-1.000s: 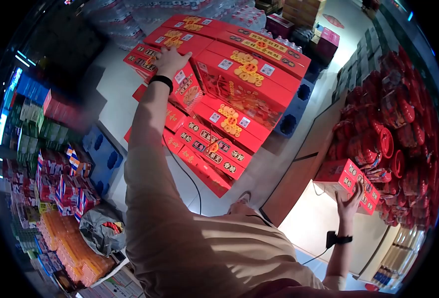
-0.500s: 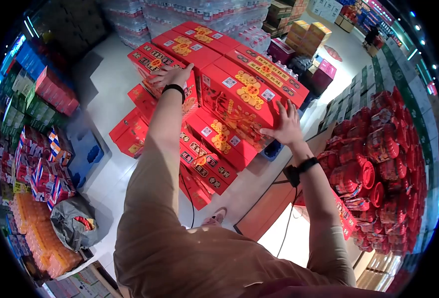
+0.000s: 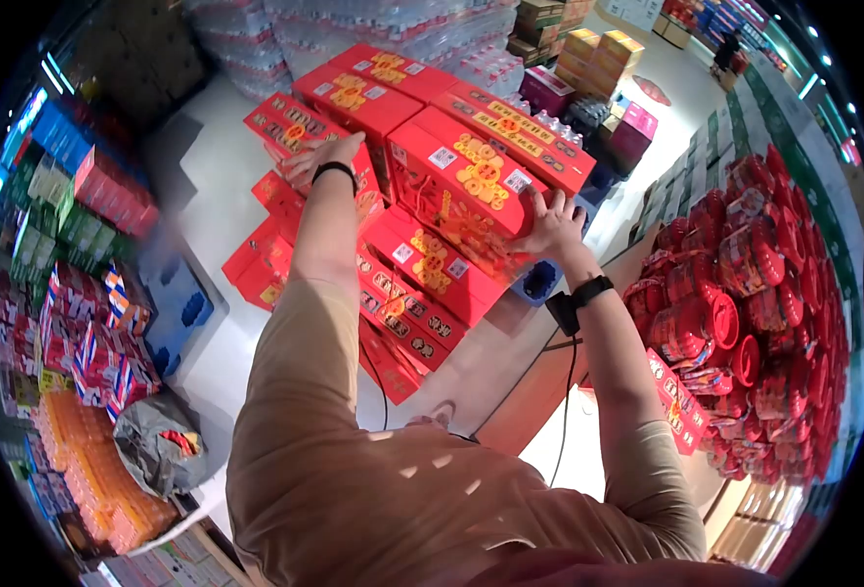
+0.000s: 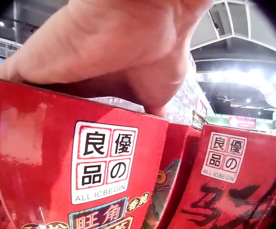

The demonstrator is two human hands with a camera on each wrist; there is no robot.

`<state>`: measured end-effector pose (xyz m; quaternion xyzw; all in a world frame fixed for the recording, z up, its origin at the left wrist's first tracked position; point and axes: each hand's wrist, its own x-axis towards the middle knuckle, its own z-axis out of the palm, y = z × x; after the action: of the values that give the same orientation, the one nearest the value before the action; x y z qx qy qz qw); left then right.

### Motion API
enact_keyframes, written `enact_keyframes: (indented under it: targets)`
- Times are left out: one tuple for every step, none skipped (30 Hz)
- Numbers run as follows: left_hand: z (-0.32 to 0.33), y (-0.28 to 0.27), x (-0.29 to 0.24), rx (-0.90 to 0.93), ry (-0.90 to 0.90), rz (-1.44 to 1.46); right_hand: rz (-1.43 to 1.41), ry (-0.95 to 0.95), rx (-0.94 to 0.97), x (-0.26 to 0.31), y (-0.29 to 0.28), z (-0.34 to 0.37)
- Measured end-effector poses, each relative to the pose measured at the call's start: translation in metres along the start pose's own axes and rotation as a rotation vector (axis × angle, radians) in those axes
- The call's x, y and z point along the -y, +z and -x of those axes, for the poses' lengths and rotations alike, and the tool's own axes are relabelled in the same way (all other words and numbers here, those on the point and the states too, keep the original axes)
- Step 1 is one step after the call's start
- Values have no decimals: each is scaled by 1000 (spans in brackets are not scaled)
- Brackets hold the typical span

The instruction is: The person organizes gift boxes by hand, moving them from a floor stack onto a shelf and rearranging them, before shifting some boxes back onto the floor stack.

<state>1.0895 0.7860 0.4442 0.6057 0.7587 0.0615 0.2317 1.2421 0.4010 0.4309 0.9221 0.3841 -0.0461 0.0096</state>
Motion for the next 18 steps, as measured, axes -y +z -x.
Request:
enact_keyframes:
  targets:
    - [2, -4, 6, -12, 26, 64, 12, 3, -29, -2, -1, 1]
    - [1, -3, 16, -41, 45, 55, 12, 16, 15, -2, -3, 5]
    - [-5, -1, 22, -70, 82, 54, -14, 14, 20, -1, -8, 14]
    - [-11, 1, 21, -97, 126, 54, -15, 18, 6, 0, -8, 21]
    - [-9, 2, 19, -114, 162, 47, -12, 21, 8, -1, -5, 27]
    - [3, -5, 21, -91, 174, 50, -18, 4, -23, -4, 1, 33]
    - [15, -15, 30, -64, 178, 47, -22, -18, -45, -6, 6, 43]
    - [19, -25, 40, -55, 202, 69, -61, -29, -67, -6, -2, 61]
    - [17, -35, 50, -43, 228, 93, -70, -50, -140, -10, 4, 72]
    - [11, -42, 62, -81, 257, 131, -93, -72, -187, -17, 7, 81]
    - [3, -50, 73, -117, 289, 160, -121, -87, -229, -22, 11, 91]
    - [-4, -59, 90, 45, 436, 312, -127, -94, -295, -29, 19, 102]
    - [-12, -70, 112, 218, 565, 461, -129, -91, -321, -37, 22, 116]
    - [-15, -82, 129, 399, 680, 616, -136, -87, -347, -45, 22, 132]
    - [-7, -96, 140, 585, 782, 772, -142, -84, -378, -53, 21, 148]
    - [35, -117, 151, 590, 653, 817, -153, -71, -381, -61, 20, 163]
    - [71, -130, 165, 581, 519, 861, -210, -50, -391, -69, 16, 182]
    - [56, -133, 179, 567, 539, 770, -220, -14, -381, -72, 10, 200]
